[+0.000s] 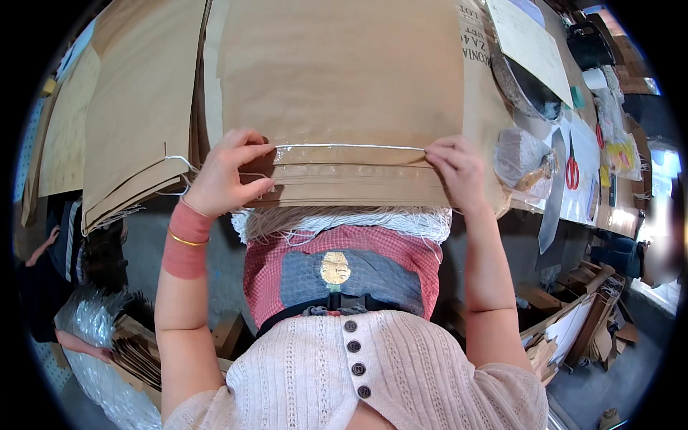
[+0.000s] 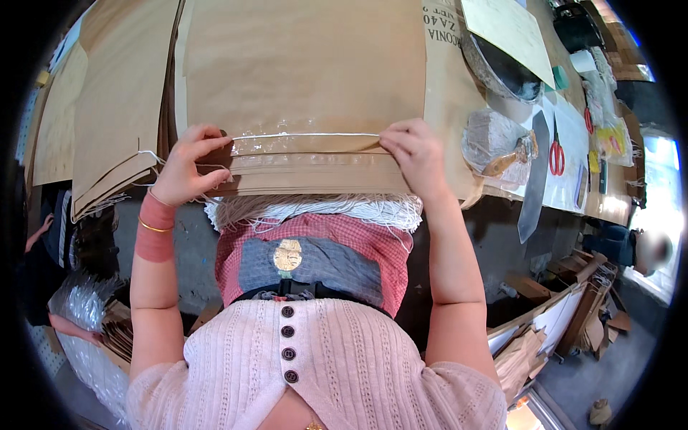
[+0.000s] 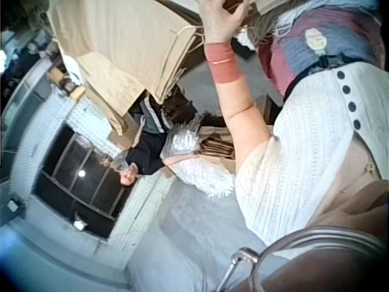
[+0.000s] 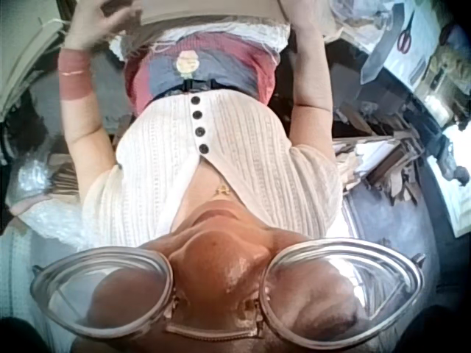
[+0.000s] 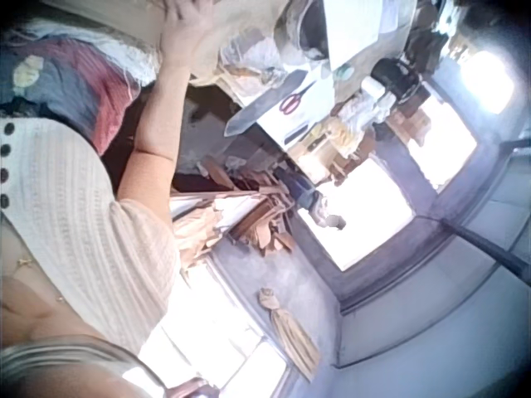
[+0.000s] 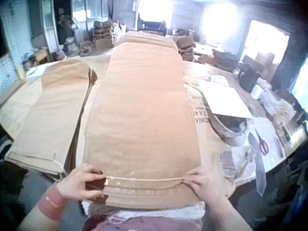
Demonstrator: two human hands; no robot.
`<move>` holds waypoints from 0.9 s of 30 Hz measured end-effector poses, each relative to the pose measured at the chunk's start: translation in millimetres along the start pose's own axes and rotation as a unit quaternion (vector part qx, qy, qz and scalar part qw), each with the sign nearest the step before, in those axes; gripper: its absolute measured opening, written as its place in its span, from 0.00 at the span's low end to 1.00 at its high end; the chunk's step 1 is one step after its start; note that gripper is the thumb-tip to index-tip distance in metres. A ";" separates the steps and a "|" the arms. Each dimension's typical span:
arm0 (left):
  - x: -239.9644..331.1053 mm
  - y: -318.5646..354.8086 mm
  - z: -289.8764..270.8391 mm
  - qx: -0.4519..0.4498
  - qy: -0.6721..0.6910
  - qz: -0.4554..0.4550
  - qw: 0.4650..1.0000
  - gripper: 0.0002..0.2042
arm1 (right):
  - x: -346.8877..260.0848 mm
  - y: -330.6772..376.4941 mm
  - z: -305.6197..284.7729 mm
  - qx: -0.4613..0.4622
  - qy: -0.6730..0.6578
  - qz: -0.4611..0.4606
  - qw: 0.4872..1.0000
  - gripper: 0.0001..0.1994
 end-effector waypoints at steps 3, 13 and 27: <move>-20.0 -7.9 -2.2 0.009 0.041 -0.117 0.992 0.08 | 6.2 -12.6 -0.9 -0.013 -0.207 0.322 0.924 0.04; -13.8 -10.4 32.8 0.113 -0.266 -0.203 0.935 0.08 | 1.6 -19.0 20.6 0.035 0.236 0.115 0.964 0.11; -8.7 21.9 34.3 0.059 -0.279 -0.079 0.955 0.42 | -12.3 18.9 26.7 0.026 0.286 0.126 0.950 0.38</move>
Point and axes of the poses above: each hand's wrist, its own y-axis away from the middle knuckle, its own z-axis out of the palm, x = y × z, the point moved 2 cm from there along -y, towards the middle knuckle, and after that the axes turned 10 degrees about x, right-handed, at the moved point
